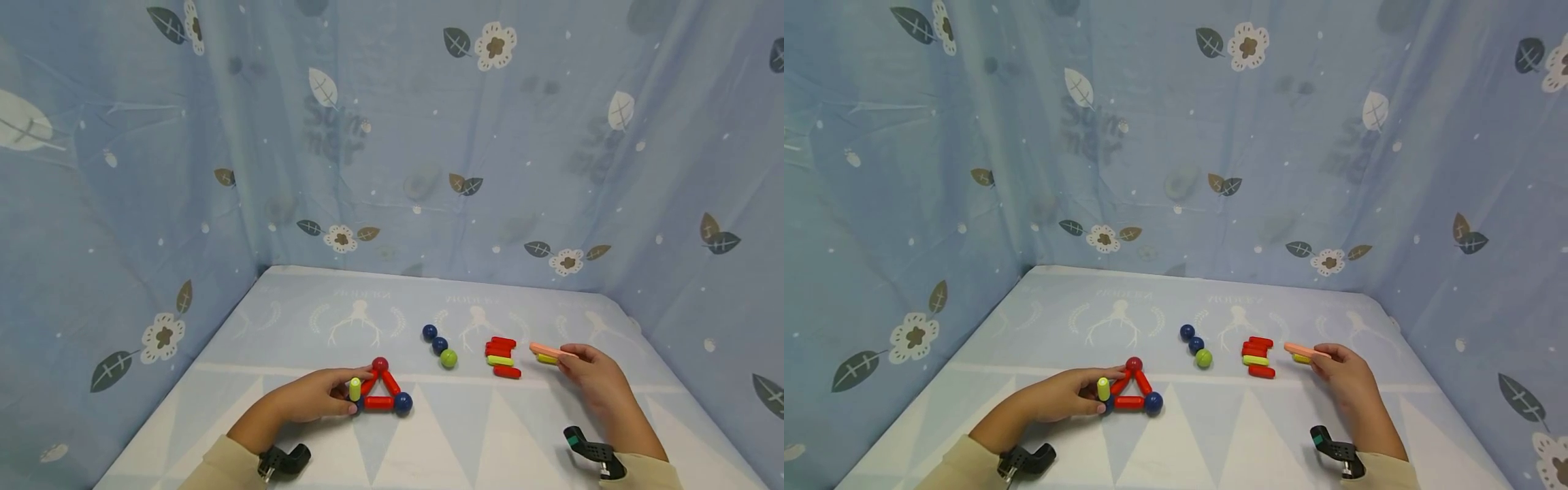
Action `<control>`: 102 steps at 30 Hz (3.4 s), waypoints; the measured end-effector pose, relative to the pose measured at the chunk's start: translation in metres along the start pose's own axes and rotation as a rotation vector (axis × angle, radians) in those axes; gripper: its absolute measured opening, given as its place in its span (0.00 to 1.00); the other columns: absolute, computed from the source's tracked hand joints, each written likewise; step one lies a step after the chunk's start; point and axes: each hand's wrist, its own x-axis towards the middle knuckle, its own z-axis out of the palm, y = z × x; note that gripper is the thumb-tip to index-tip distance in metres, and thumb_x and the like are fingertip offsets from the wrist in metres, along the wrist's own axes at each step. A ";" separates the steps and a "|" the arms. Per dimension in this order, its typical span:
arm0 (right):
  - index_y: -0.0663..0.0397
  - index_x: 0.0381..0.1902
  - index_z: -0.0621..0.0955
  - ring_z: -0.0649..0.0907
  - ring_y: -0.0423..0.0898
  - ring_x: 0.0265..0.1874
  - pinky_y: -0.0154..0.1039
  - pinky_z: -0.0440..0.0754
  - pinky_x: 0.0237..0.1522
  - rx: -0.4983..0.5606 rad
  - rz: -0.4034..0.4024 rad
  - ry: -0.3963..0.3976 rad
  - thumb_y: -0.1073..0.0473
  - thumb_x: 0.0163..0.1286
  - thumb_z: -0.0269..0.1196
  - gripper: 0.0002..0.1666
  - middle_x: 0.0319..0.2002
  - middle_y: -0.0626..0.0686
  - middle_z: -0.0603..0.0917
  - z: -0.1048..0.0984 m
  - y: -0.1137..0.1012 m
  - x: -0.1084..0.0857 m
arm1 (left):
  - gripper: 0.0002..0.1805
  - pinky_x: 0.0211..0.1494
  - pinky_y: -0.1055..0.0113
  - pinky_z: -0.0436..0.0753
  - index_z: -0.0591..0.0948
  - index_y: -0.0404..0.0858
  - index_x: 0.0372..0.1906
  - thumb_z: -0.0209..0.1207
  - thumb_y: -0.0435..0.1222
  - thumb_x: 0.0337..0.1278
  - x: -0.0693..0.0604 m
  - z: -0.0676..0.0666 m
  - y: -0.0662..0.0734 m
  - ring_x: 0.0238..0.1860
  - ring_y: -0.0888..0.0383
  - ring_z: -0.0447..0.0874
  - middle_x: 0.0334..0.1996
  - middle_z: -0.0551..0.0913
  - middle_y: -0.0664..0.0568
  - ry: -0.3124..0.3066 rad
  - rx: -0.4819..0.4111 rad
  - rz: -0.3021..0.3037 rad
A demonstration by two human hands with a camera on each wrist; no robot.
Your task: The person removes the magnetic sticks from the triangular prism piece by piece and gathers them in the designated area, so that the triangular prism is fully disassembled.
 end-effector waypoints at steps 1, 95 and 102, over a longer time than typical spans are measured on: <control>0.66 0.69 0.73 0.80 0.33 0.42 0.28 0.85 0.47 0.004 0.006 0.013 0.56 0.76 0.66 0.31 0.65 0.60 0.70 -0.003 0.002 0.001 | 0.37 0.44 0.63 0.76 0.72 0.66 0.75 0.71 0.43 0.64 0.000 0.000 0.000 0.42 0.56 0.77 0.40 0.81 0.55 0.001 0.001 0.000; 0.38 0.52 0.87 0.81 0.35 0.43 0.30 0.80 0.45 -0.528 -0.789 -0.653 0.51 0.71 0.72 0.13 0.52 0.38 0.80 0.283 -0.082 -0.132 | 0.16 0.39 0.65 0.75 0.82 0.60 0.59 0.66 0.49 0.71 -0.008 -0.004 -0.008 0.36 0.63 0.77 0.38 0.82 0.61 -0.013 -0.003 0.102; 0.37 0.37 0.83 0.77 0.32 0.35 0.30 0.78 0.38 -0.593 -0.773 -0.569 0.57 0.70 0.72 0.07 0.37 0.37 0.78 0.279 -0.080 -0.127 | 0.33 0.42 0.64 0.77 0.72 0.61 0.76 0.67 0.48 0.69 -0.006 -0.003 -0.006 0.39 0.62 0.80 0.42 0.84 0.61 -0.004 0.007 0.083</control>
